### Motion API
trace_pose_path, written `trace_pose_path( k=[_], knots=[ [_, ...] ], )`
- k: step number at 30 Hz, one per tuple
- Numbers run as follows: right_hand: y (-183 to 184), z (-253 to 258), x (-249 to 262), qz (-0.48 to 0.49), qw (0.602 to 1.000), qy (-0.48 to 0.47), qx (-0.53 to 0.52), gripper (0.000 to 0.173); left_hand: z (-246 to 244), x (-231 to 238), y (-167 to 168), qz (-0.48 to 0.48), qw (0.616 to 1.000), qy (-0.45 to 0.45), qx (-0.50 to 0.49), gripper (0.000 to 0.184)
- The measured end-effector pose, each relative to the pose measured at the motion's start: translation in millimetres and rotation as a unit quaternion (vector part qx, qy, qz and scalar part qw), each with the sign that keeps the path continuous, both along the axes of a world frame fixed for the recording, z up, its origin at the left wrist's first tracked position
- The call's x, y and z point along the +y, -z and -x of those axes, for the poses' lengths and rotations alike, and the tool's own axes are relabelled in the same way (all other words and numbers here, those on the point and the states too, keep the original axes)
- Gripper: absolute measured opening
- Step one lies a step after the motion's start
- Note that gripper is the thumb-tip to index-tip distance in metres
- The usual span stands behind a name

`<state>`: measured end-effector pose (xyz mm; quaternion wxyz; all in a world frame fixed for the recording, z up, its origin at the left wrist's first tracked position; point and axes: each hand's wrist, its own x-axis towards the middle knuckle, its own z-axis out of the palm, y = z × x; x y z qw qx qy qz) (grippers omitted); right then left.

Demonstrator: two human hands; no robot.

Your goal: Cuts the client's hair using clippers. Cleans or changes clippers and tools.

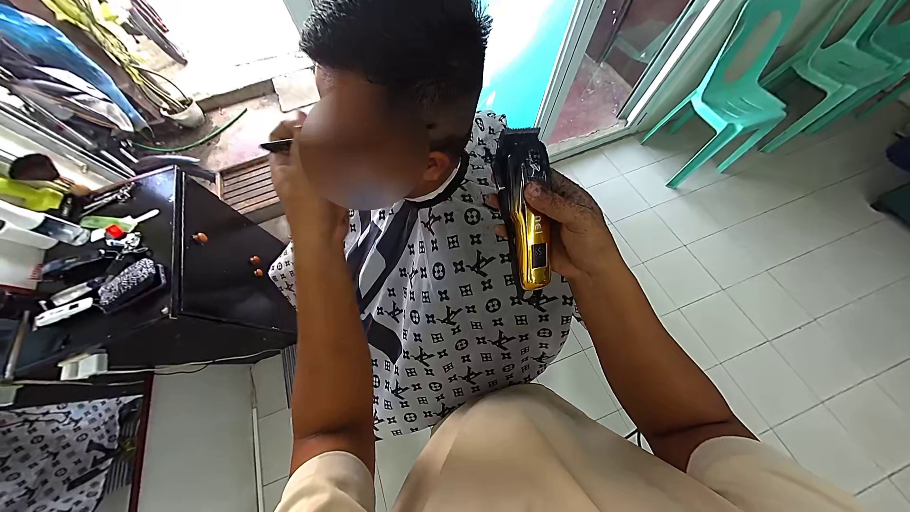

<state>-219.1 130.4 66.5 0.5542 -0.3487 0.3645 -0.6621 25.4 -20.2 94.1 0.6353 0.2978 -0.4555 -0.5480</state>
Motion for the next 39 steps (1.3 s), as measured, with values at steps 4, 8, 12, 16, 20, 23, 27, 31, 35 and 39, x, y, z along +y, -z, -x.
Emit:
trace_pose_path(
  k=[4,8,12,16,20,23,27,31,35,39],
  knots=[
    [-0.4,-10.8,-4.9,-0.010,0.999,-0.030,-0.018,0.041,9.6,4.7,1.4,0.014,0.999,0.027,-0.018,0.009],
    [1.2,-4.7,-5.6,-0.012,0.999,-0.030,-0.015,0.046,-7.0,-4.9,-0.3,0.003,1.000,-0.004,0.005,0.010],
    [-2.5,-13.8,-13.4,-0.019,0.999,-0.044,-0.011,0.039,0.0,1.3,19.0,0.068,0.995,0.014,-0.071,0.003],
    [-12.2,-30.4,-25.7,-0.069,0.993,-0.091,0.032,0.030,13.1,16.1,58.6,0.107,0.979,0.118,-0.123,0.039],
    [-12.3,-57.2,-46.2,-0.060,0.992,-0.110,0.027,0.028,34.9,18.7,89.8,0.066,0.976,0.197,-0.063,0.063],
    [-11.3,-69.1,-56.7,-0.054,0.994,-0.098,0.015,0.035,40.2,17.8,93.1,0.031,0.980,0.191,-0.034,0.068],
    [-10.4,-75.3,-60.6,-0.063,0.994,-0.084,-0.003,0.035,40.8,19.2,91.1,0.002,0.983,0.179,-0.033,0.072],
    [-10.9,-79.3,-60.9,-0.067,0.995,-0.070,-0.003,0.032,40.7,20.5,90.2,-0.020,0.983,0.177,-0.033,0.073],
    [-11.7,-84.4,-61.6,-0.070,0.996,-0.058,0.008,0.034,41.3,18.5,90.8,-0.024,0.983,0.179,-0.012,0.073],
    [-9.3,-88.3,-63.8,-0.056,0.997,-0.049,0.009,0.036,40.7,18.6,91.2,0.007,0.984,0.175,-0.005,0.070]
  ],
)
